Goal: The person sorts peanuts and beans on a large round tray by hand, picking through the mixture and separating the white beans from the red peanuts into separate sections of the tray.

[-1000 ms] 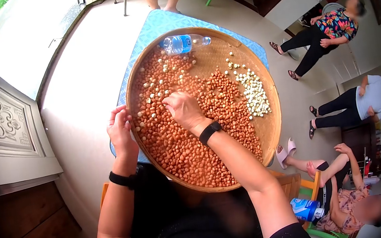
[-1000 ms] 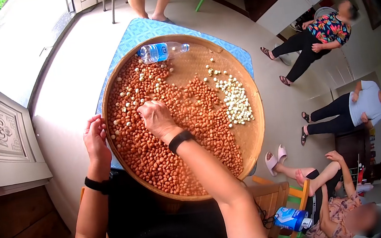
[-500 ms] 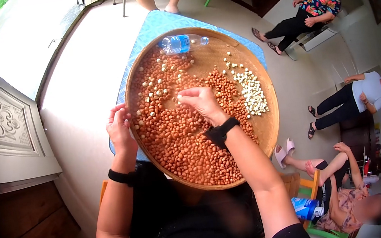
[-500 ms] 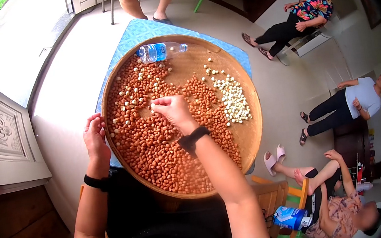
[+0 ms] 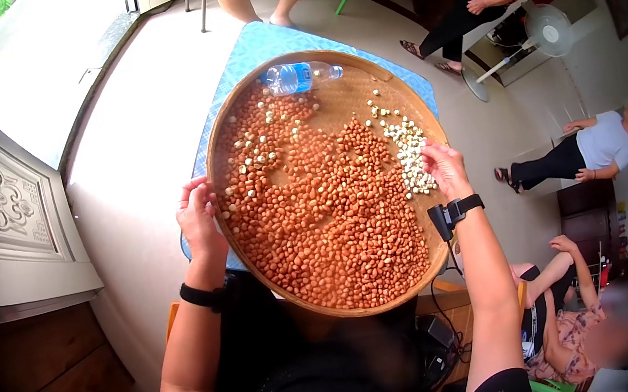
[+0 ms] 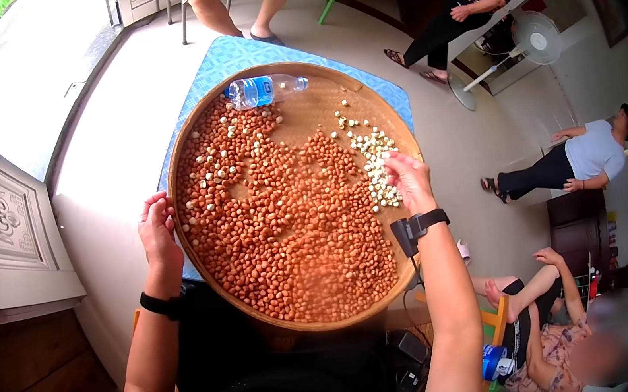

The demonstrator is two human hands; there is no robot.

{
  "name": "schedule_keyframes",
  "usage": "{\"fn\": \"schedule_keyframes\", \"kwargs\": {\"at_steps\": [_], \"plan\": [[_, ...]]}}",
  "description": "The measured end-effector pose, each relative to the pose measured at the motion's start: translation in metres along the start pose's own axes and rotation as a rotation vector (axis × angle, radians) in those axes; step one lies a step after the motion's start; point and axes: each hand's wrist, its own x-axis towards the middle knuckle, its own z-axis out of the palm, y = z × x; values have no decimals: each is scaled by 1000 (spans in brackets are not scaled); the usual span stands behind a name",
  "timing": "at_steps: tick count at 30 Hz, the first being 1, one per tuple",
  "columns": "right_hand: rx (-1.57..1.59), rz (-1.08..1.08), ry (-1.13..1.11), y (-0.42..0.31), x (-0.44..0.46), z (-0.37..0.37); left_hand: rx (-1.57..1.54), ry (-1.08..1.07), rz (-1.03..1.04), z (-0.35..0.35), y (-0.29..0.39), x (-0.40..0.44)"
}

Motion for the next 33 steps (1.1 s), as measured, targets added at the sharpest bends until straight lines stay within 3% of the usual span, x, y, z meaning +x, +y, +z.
{"fn": "schedule_keyframes", "kwargs": {"at_steps": [1,3,7,9,11,13,15,17,19,21,25,27,33], "plan": [[0,-1,1,2,4,-3,-3,4,-1,0,0,0],[-86,-120,262,-2,1,6,3,1,3,-1,-1,1],[-295,-285,201,12,1,33,-9,-2,-2,-2,-2,2],[-335,-412,-9,19,-1,54,0,-5,-1,-3,-2,3],[-684,-425,-181,19,-13,75,8,-10,3,-2,-2,3],[-837,-542,-331,20,-33,95,-2,9,27,-2,-3,1],[-1005,-528,-500,8,-72,115,-3,16,22,-3,-3,1],[-891,-590,-695,26,-109,122,-1,15,12,-3,-3,2],[-990,-637,-915,39,-151,125,-10,9,28,-3,-2,2],[-1156,-789,-999,52,-185,124,-8,-7,36,-3,-4,4],[-1299,-824,-869,103,-211,119,24,-35,54,-7,-2,3],[-1227,-1120,-634,125,-212,115,99,-83,61,-5,1,1],[-1111,-1000,-691,117,-208,116,324,-197,17,2,20,-9]]}}
